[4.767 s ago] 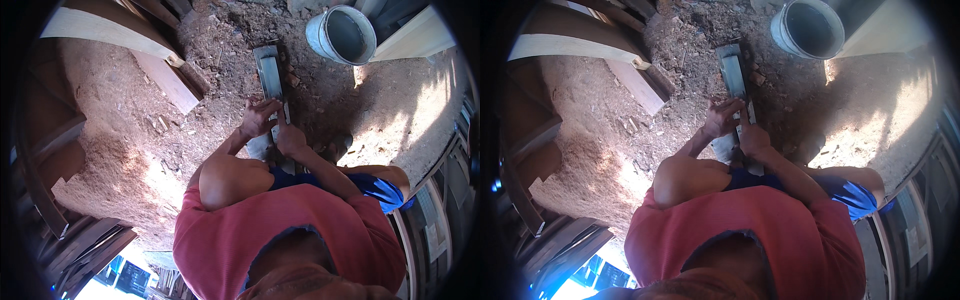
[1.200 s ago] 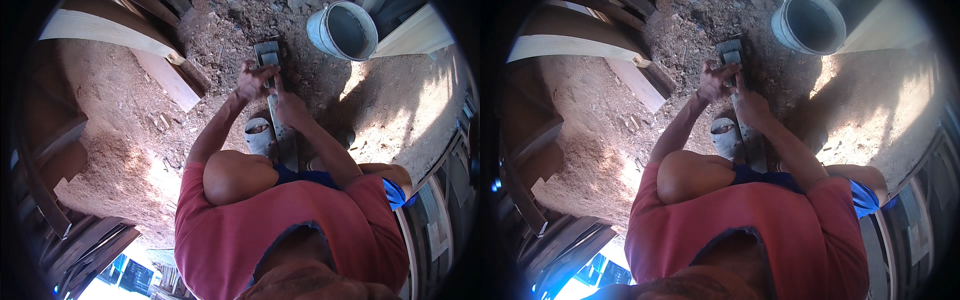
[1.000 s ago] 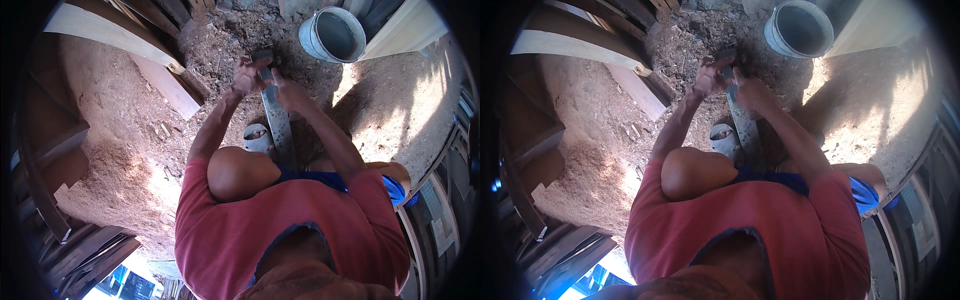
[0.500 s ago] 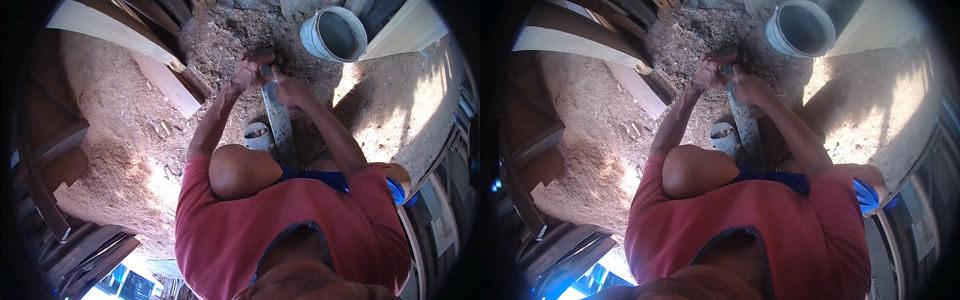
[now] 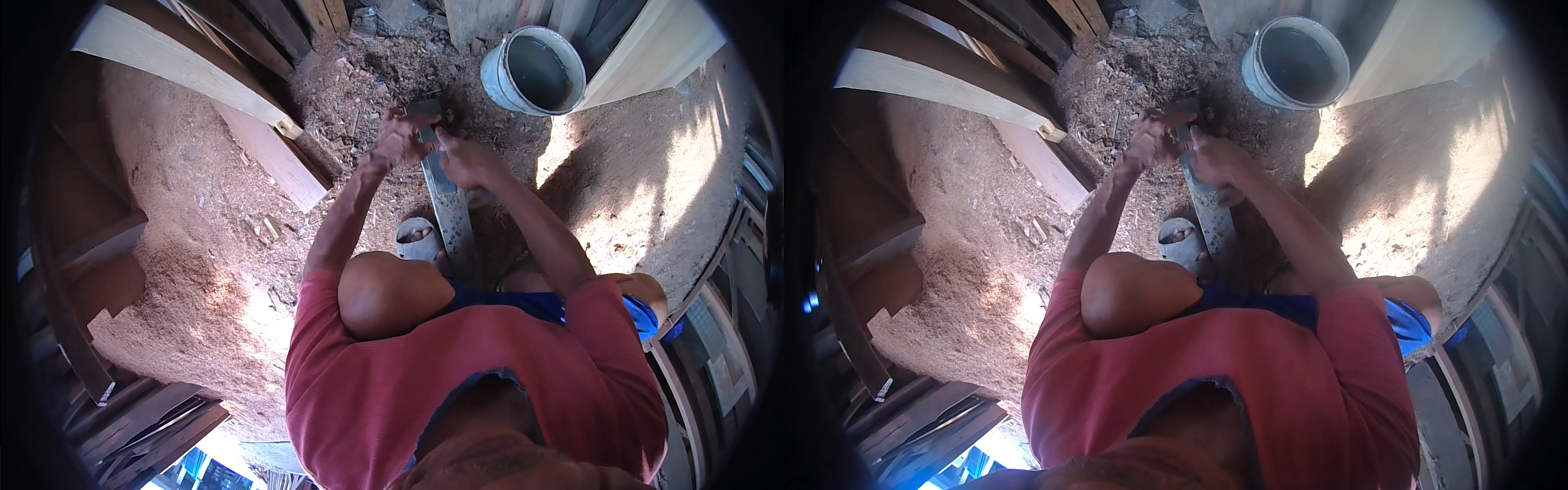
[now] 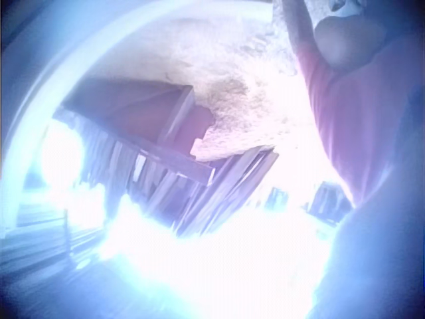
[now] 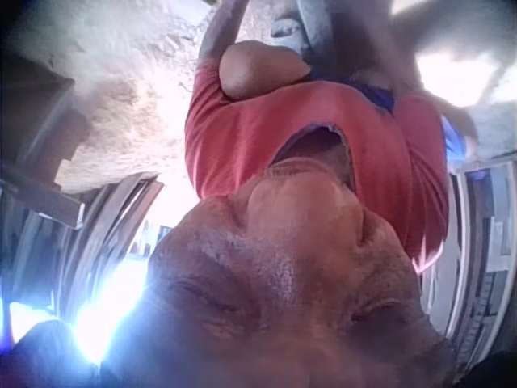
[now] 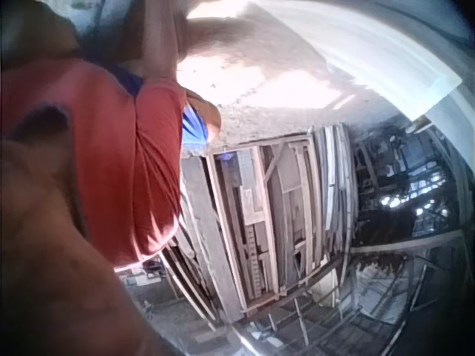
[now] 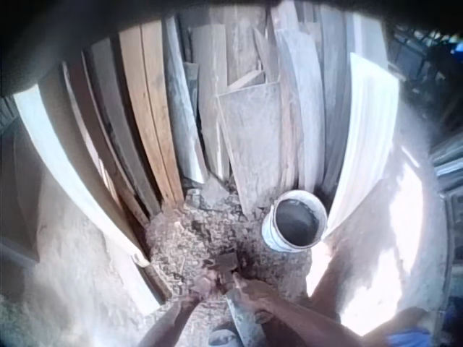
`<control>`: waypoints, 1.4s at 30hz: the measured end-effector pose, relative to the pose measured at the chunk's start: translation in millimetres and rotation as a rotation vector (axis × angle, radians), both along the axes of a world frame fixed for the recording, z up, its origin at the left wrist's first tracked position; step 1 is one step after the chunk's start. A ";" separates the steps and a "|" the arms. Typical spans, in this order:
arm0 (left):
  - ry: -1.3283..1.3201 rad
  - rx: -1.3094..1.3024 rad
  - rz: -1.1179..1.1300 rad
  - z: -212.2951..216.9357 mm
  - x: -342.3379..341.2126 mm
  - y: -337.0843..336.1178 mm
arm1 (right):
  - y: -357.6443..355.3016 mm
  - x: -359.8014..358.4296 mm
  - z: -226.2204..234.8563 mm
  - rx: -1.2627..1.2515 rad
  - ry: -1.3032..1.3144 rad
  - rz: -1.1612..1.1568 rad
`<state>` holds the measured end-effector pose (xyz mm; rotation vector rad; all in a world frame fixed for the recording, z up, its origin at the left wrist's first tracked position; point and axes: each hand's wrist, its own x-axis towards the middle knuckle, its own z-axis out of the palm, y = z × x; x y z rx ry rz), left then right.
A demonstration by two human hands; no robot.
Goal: The person sharpens a metal tool using a sharpening stone. They repeatedly rub the tool against the stone while seated on the ground in a cluttered workshop.
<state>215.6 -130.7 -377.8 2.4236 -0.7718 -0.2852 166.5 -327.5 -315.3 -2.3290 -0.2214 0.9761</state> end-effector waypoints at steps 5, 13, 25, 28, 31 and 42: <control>0.006 -0.126 -0.070 -21.7 -134.7 -3.1 | 15.7 -116.2 34.5 -0.168 0.317 -0.038; 0.028 -0.069 0.005 -14.0 14.7 -2.4 | 7.4 0.0 -36.8 -0.090 -0.067 -0.070; -0.086 -0.092 -0.011 -22.4 -28.8 -1.3 | 13.9 -40.9 -8.6 -0.127 0.086 -0.106; 0.011 -0.048 0.016 -14.0 0.7 0.6 | 7.0 -9.3 -21.9 -0.090 -0.023 -0.031; 0.056 -0.050 0.065 -5.5 -41.3 -5.1 | -5.8 -39.2 -20.6 -0.051 0.015 -0.009; 0.120 -0.017 0.028 -3.4 2.7 -5.2 | 6.7 -10.1 -17.3 -0.100 0.040 -0.067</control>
